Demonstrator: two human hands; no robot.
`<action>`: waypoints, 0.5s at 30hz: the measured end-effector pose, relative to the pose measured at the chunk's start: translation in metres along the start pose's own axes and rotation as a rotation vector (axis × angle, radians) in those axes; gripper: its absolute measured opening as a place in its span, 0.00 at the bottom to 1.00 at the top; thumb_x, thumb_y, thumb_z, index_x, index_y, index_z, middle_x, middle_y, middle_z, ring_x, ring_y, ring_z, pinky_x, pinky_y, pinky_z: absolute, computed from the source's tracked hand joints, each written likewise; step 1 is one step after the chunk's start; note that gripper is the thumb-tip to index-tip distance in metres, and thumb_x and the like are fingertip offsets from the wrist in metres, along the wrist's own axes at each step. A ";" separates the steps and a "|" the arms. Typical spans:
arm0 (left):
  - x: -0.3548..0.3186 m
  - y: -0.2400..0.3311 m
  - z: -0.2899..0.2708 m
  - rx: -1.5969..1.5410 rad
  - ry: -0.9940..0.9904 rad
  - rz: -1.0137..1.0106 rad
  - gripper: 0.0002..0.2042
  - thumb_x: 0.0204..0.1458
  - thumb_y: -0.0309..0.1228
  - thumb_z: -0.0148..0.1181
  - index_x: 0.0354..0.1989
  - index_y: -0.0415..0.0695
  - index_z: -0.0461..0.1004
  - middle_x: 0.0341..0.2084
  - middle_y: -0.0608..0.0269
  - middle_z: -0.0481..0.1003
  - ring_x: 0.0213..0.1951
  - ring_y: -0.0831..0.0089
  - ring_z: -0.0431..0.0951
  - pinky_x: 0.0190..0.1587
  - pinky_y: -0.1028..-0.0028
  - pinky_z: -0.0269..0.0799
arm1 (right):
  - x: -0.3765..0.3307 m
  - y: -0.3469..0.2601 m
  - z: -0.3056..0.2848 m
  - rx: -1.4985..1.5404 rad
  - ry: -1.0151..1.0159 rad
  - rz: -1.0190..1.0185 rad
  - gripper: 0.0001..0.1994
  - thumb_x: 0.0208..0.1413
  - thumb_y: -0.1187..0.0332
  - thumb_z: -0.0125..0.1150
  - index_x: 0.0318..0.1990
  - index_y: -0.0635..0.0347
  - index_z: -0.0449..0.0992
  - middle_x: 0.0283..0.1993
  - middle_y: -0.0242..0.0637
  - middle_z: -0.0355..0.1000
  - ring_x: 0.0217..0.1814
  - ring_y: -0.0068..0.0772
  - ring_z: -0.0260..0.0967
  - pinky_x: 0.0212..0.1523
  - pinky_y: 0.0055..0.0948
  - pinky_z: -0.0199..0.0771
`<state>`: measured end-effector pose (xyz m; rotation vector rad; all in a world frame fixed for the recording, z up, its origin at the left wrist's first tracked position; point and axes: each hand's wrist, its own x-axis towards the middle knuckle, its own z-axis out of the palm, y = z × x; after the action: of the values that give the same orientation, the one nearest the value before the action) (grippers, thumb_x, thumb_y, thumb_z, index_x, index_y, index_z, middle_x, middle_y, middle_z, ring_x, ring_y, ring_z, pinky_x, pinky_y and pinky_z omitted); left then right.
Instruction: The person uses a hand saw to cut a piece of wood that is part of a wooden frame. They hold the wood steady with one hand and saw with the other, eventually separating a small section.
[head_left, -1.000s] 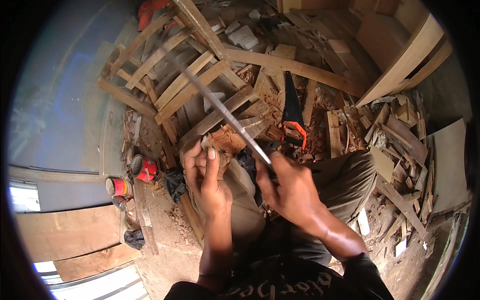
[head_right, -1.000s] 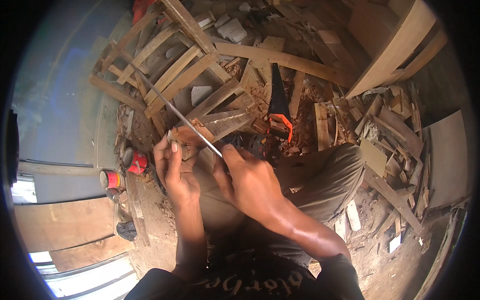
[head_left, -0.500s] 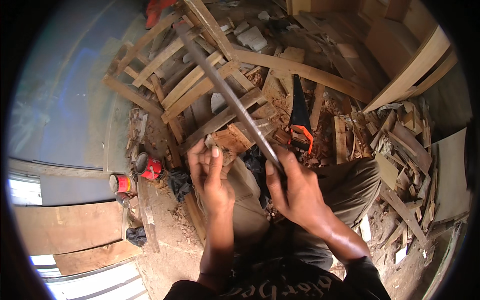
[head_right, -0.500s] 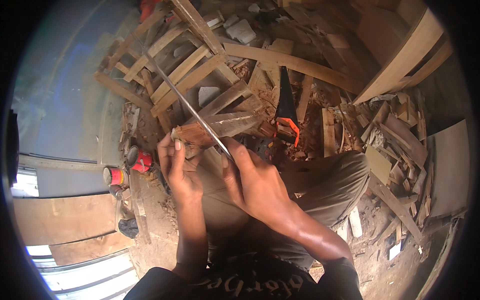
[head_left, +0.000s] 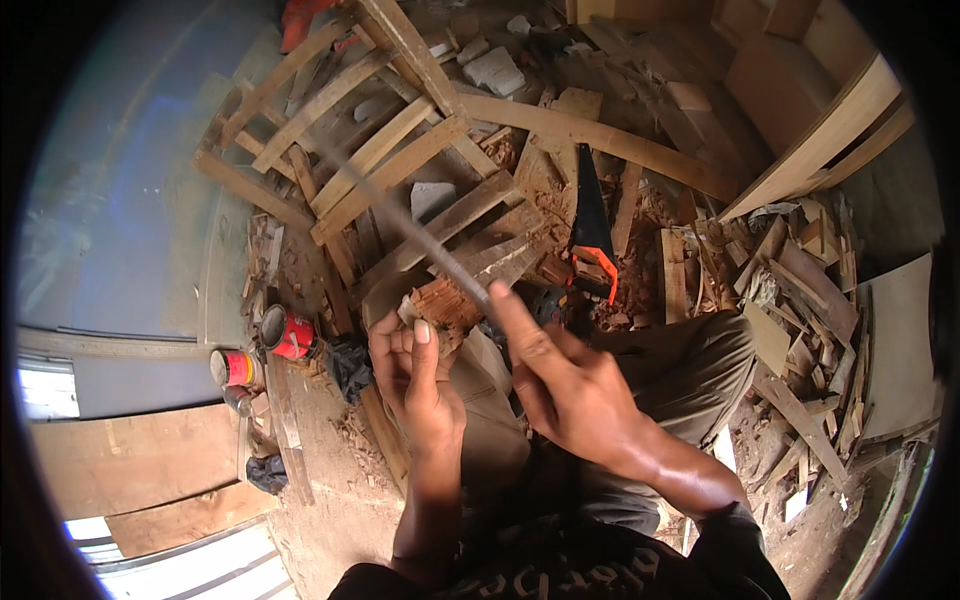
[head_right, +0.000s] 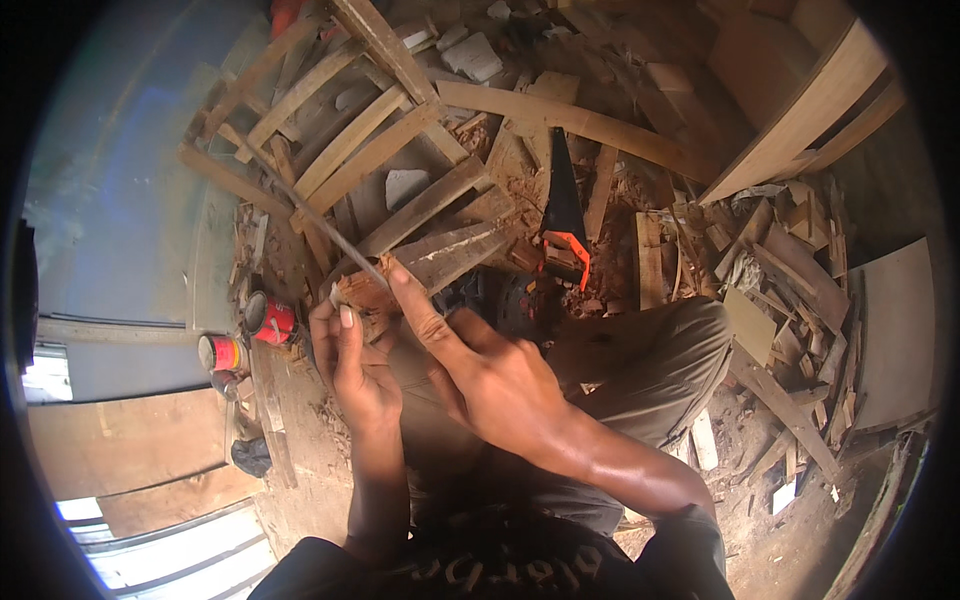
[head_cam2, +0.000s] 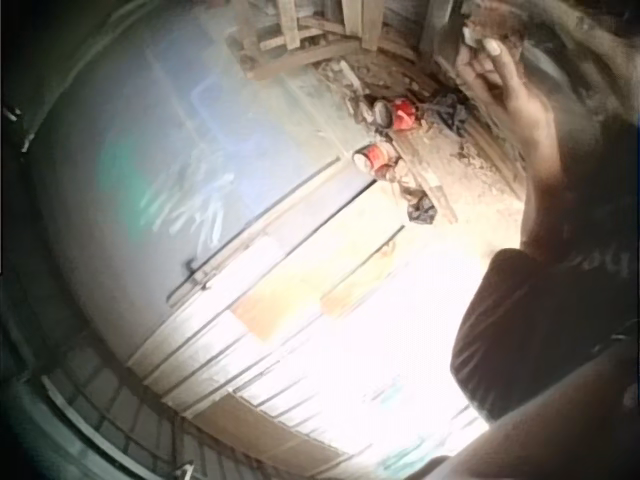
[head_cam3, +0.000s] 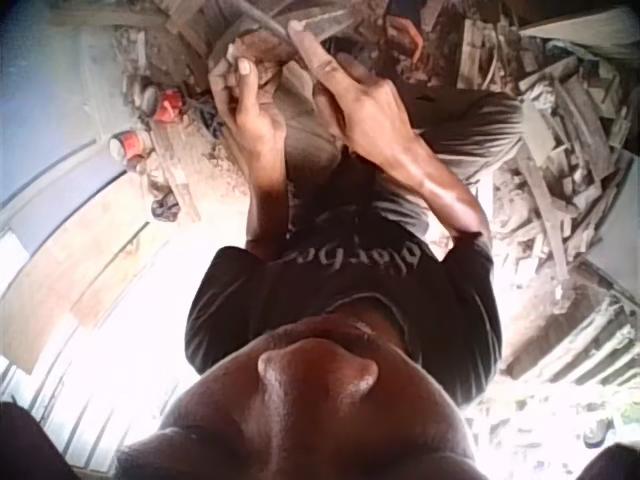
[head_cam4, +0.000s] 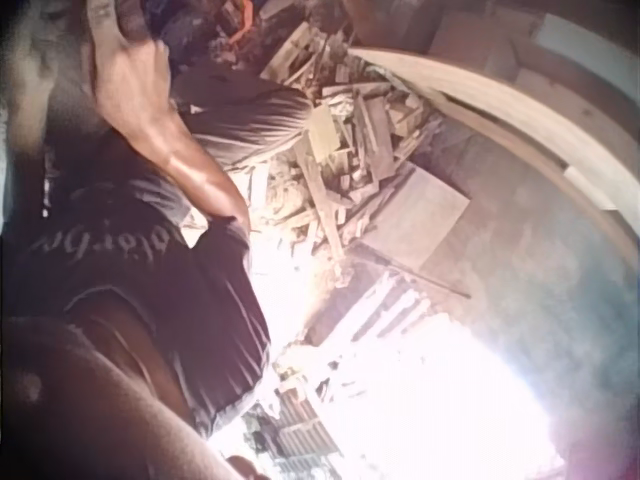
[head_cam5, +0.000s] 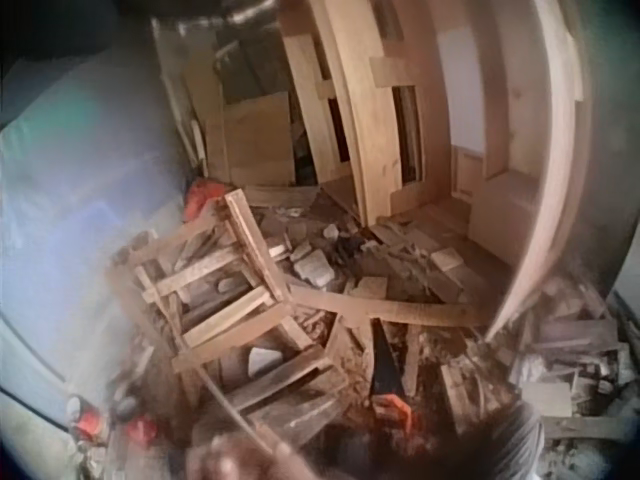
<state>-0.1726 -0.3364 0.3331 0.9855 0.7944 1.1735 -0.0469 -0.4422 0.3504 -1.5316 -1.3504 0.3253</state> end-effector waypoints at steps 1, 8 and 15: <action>-0.001 0.001 0.000 0.011 0.008 0.000 0.18 0.63 0.29 0.60 0.59 0.40 0.65 0.43 0.66 0.73 0.46 0.80 0.73 0.51 0.70 0.77 | 0.002 -0.006 -0.002 0.015 0.087 -0.021 0.38 0.50 0.83 0.62 0.72 0.56 0.62 0.36 0.49 0.75 0.28 0.50 0.75 0.29 0.39 0.78; 0.004 -0.006 0.001 0.022 0.003 0.024 0.20 0.63 0.31 0.61 0.60 0.41 0.64 0.49 0.63 0.73 0.51 0.76 0.75 0.52 0.66 0.79 | -0.016 0.011 0.007 -0.134 -0.206 0.162 0.39 0.50 0.83 0.61 0.73 0.58 0.60 0.36 0.48 0.75 0.29 0.54 0.74 0.33 0.44 0.79; 0.010 -0.006 0.001 0.022 -0.037 0.034 0.19 0.64 0.32 0.60 0.59 0.42 0.64 0.51 0.61 0.74 0.51 0.73 0.75 0.52 0.67 0.78 | -0.011 0.007 0.005 -0.163 -0.121 0.058 0.43 0.49 0.78 0.64 0.76 0.52 0.55 0.37 0.47 0.73 0.27 0.50 0.75 0.27 0.44 0.79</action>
<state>-0.1674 -0.3279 0.3280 1.0395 0.7648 1.1751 -0.0497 -0.4478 0.3383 -1.7113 -1.4583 0.3567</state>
